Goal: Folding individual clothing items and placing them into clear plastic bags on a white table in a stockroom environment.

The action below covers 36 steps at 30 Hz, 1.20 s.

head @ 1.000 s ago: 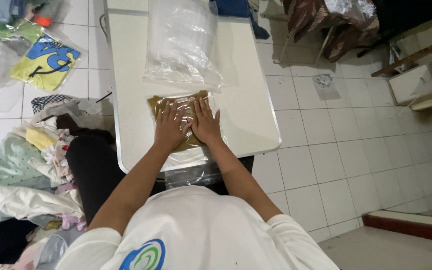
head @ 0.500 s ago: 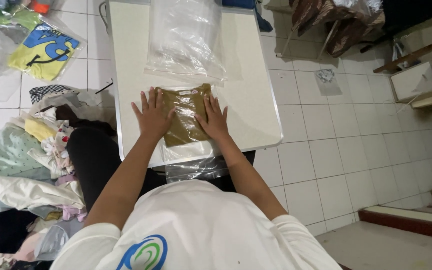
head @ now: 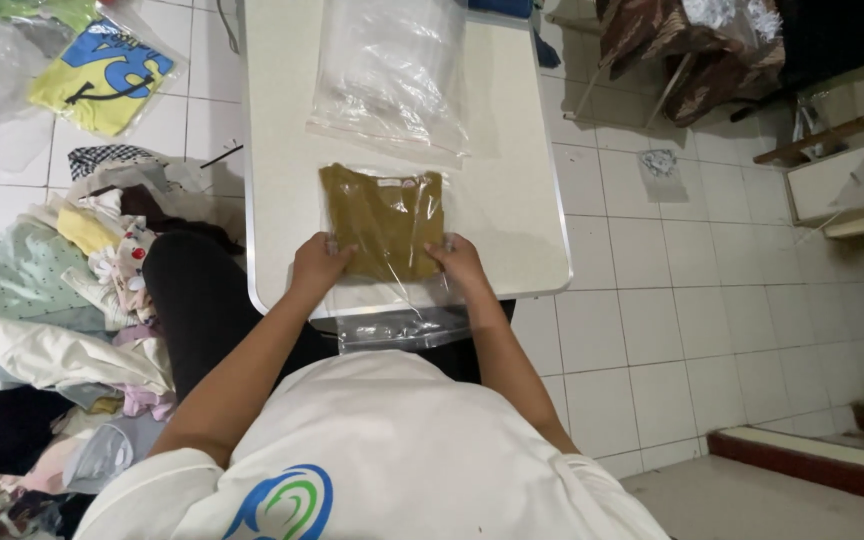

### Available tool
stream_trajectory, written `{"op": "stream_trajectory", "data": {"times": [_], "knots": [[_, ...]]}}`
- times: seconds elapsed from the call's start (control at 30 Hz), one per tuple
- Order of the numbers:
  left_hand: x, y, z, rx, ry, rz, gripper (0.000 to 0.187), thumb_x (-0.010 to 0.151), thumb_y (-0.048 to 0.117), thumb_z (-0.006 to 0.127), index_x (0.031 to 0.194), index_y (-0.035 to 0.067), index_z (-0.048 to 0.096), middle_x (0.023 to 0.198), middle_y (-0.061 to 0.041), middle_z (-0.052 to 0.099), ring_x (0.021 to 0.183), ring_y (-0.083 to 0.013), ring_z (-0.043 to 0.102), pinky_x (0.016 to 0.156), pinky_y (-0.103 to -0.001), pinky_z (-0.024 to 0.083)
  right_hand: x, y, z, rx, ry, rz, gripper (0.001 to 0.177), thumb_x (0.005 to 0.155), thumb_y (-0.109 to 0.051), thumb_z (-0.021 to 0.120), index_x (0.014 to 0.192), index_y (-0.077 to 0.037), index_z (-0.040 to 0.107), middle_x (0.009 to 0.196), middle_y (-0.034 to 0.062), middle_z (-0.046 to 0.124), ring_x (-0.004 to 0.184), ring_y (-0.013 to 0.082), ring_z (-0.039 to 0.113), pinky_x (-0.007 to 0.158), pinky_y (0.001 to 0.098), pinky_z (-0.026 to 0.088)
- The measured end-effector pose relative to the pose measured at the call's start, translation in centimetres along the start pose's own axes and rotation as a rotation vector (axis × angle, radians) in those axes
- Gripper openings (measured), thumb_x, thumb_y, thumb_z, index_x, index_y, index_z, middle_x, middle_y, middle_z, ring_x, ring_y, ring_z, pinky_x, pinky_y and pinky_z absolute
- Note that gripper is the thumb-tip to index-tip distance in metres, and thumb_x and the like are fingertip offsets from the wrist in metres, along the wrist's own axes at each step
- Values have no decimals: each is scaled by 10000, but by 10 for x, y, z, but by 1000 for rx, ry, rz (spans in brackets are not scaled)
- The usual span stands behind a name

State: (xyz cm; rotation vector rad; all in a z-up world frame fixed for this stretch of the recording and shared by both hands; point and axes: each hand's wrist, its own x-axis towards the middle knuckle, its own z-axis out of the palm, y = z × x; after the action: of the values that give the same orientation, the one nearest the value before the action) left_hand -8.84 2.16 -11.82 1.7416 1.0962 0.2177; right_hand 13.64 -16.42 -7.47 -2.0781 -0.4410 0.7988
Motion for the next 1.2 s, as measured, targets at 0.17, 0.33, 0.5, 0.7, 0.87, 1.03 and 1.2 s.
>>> {"op": "stream_trajectory", "data": {"times": [0.17, 0.33, 0.5, 0.7, 0.87, 1.03, 1.2], "knots": [[-37, 84, -57, -89, 21, 191, 611, 918, 461, 765, 1416, 154, 589, 1119, -152, 701, 1071, -352, 673, 847, -465, 547, -52, -103, -13, 189, 6, -154, 337, 810, -256, 885, 1065, -78, 755, 729, -6, 629, 660, 110, 583, 596, 237, 466], [-36, 136, -99, -113, 209, 390, 578, 951, 300, 764, 1476, 178, 556, 1066, -176, 714, 791, -309, 660, 666, -419, 530, -61, -163, -31, 302, 66, -292, 190, 858, -236, 858, 906, -112, 722, 685, -29, 602, 580, 68, 529, 520, 201, 410], [-39, 154, -110, 225, 440, 471, 879, 904, 169, 850, 1563, -75, 322, 1502, -311, 346, 1282, -552, 515, 1022, -641, 526, -6, -126, -5, -400, 556, -363, 873, 830, -306, 864, 1551, -60, 436, 1492, 353, 394, 1382, 578, 398, 1116, 650, 413], [-14, 84, -40, 767, -223, 488, 721, 1009, 585, 470, 1629, 254, 308, 1743, -38, 115, 1601, -340, 39, 1219, -701, 109, -32, -100, 55, -911, -61, -765, 668, 1016, -350, 589, 1615, -188, 343, 1719, 174, 125, 1573, 447, 114, 1216, 694, 173], [-49, 57, -64, 890, -168, 362, 775, 1010, 685, 369, 1646, 257, 252, 1754, -2, 74, 1606, -279, 42, 1247, -643, 43, -43, -69, 18, -947, -155, -533, 683, 1060, -539, 404, 1652, -256, 215, 1732, 108, 111, 1597, 329, 72, 1221, 691, 57], [-62, 25, -79, 948, -236, 367, 1066, 825, 866, 512, 1655, 281, 188, 1754, 19, 42, 1604, -297, 12, 1243, -658, -6, -49, -28, -18, -1001, -234, -574, 900, 914, -723, 511, 1646, -282, 227, 1734, 71, 124, 1597, 296, 97, 1245, 644, 28], [-92, 24, -87, 1018, -287, 624, 1288, 663, 988, 552, 1656, 281, 138, 1747, -36, 63, 1598, -324, 47, 1268, -597, 109, -78, -6, -29, -986, -326, -705, 1207, 639, -908, 658, 1626, -333, 266, 1715, 53, 185, 1578, 317, 136, 1248, 626, 13]]}}
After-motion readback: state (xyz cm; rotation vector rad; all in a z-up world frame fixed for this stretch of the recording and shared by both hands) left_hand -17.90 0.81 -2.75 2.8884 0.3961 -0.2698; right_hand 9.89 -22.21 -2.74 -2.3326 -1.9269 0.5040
